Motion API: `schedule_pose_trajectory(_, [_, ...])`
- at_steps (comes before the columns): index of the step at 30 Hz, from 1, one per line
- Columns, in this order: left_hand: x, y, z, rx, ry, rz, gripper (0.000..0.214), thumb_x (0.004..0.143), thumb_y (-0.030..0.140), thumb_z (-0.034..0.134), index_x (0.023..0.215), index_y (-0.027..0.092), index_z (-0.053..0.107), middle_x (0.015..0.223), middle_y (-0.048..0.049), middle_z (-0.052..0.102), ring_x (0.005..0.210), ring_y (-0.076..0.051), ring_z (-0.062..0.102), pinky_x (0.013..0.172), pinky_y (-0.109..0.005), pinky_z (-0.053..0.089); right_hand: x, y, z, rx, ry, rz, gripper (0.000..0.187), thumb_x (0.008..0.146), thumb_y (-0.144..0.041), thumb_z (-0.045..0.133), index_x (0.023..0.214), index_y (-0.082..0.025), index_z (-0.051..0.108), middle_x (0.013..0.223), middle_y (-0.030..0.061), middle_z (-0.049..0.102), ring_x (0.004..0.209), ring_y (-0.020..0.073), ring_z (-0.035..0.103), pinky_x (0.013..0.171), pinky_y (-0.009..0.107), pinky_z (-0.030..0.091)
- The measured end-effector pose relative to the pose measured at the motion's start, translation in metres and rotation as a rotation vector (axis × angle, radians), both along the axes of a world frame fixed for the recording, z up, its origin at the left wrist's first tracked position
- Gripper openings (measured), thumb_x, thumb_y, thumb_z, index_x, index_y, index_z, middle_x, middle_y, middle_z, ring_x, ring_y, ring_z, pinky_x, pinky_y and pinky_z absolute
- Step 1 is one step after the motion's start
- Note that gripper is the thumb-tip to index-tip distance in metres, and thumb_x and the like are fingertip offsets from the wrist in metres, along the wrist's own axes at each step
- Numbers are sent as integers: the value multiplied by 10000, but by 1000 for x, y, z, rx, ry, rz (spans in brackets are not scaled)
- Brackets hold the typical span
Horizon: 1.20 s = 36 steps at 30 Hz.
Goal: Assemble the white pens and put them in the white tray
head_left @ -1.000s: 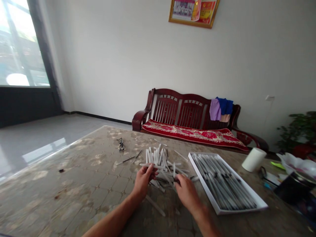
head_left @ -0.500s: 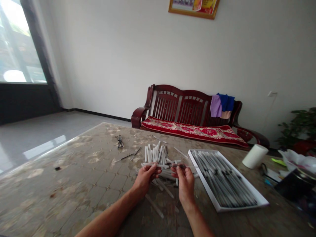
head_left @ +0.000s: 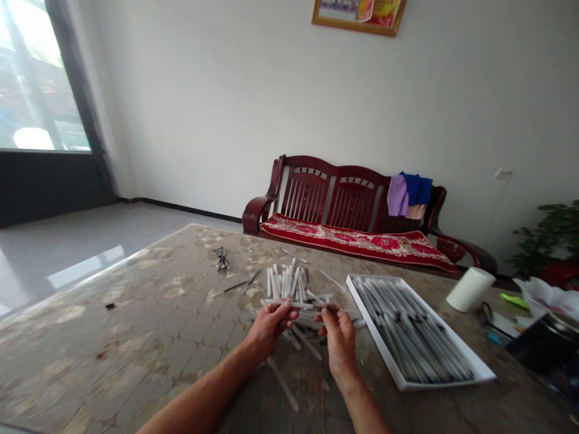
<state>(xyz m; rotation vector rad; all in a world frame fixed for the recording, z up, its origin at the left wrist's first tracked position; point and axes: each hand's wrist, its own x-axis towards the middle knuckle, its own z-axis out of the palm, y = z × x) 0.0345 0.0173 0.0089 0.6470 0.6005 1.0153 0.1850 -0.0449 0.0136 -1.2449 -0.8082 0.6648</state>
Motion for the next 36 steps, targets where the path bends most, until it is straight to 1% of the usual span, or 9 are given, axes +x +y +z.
schedule_pose_trajectory(5, [-1, 1, 0, -10, -6, -8, 189, 726, 221, 802, 843, 106, 709, 651, -21, 732, 532, -87, 676, 483, -124, 529, -2, -1, 8, -27, -1, 20, 422, 700, -562, 688, 870, -184, 606, 618, -3, 661, 497, 141, 538, 438, 228, 388])
schedule_pose_trajectory(13, [-2, 0, 5, -105, -95, -39, 49, 818, 144, 709, 816, 98, 693, 645, -29, 731, 537, -95, 692, 497, -125, 552, -16, 6, 23, -36, -100, 128, 357, 741, -503, 660, 880, -177, 623, 648, 2, 658, 552, 153, 575, 433, 215, 385])
schedule_pose_trajectory(16, [-6, 5, 8, -211, -195, 20, 63, 853, 104, 654, 795, 93, 676, 644, -40, 733, 530, -98, 696, 492, -124, 556, -25, 17, 29, -58, -164, 196, 328, 741, -434, 647, 950, -184, 616, 774, 28, 691, 655, 189, 639, 416, 211, 391])
schedule_pose_trajectory(19, [-16, 13, 10, -360, -326, 110, 142, 892, 66, 577, 770, 84, 646, 656, -69, 738, 505, -104, 694, 470, -126, 554, -25, 29, 33, -72, -298, 260, 341, 731, -305, 610, 1053, -193, 610, 964, 46, 702, 689, 181, 658, 470, 230, 449])
schedule_pose_trajectory(22, [-27, 20, 13, -402, -387, 158, 197, 934, 80, 508, 776, 88, 625, 625, -56, 724, 454, -88, 670, 449, -121, 545, -13, 34, 28, -108, -503, 190, 335, 742, -219, 536, 1061, -187, 632, 967, 53, 708, 738, 187, 667, 663, 302, 526])
schedule_pose_trajectory(25, [-32, 23, 13, -406, -404, 177, 208, 950, 105, 487, 788, 92, 616, 612, -48, 715, 434, -85, 658, 434, -125, 542, -1, 27, 16, -120, -835, 118, 282, 757, -171, 528, 990, -200, 685, 985, 72, 711, 930, 230, 647, 866, 366, 488])
schedule_pose_trajectory(28, [-31, 24, 13, -408, -405, 178, 188, 942, 106, 506, 792, 91, 618, 620, -56, 713, 443, -96, 663, 420, -133, 539, 1, 15, 6, -117, -1139, 171, 307, 769, -158, 587, 1042, -240, 701, 1106, 65, 691, 1103, 257, 576, 982, 390, 415])
schedule_pose_trajectory(31, [-30, 24, 13, -402, -385, 188, 192, 941, 98, 502, 788, 86, 617, 624, -59, 712, 448, -98, 666, 416, -138, 541, -1, 8, 0, -161, -1297, 193, 353, 798, -179, 616, 1130, -281, 679, 1213, 40, 652, 1187, 258, 524, 1029, 400, 367])
schedule_pose_trajectory(36, [-34, 24, 13, -360, -336, 234, 216, 959, 115, 472, 794, 96, 610, 635, -39, 714, 463, -91, 672, 423, -141, 546, 16, 10, -10, -284, -1376, 62, 286, 859, -197, 574, 1112, -266, 689, 1203, 46, 652, 1170, 259, 530, 989, 401, 382])
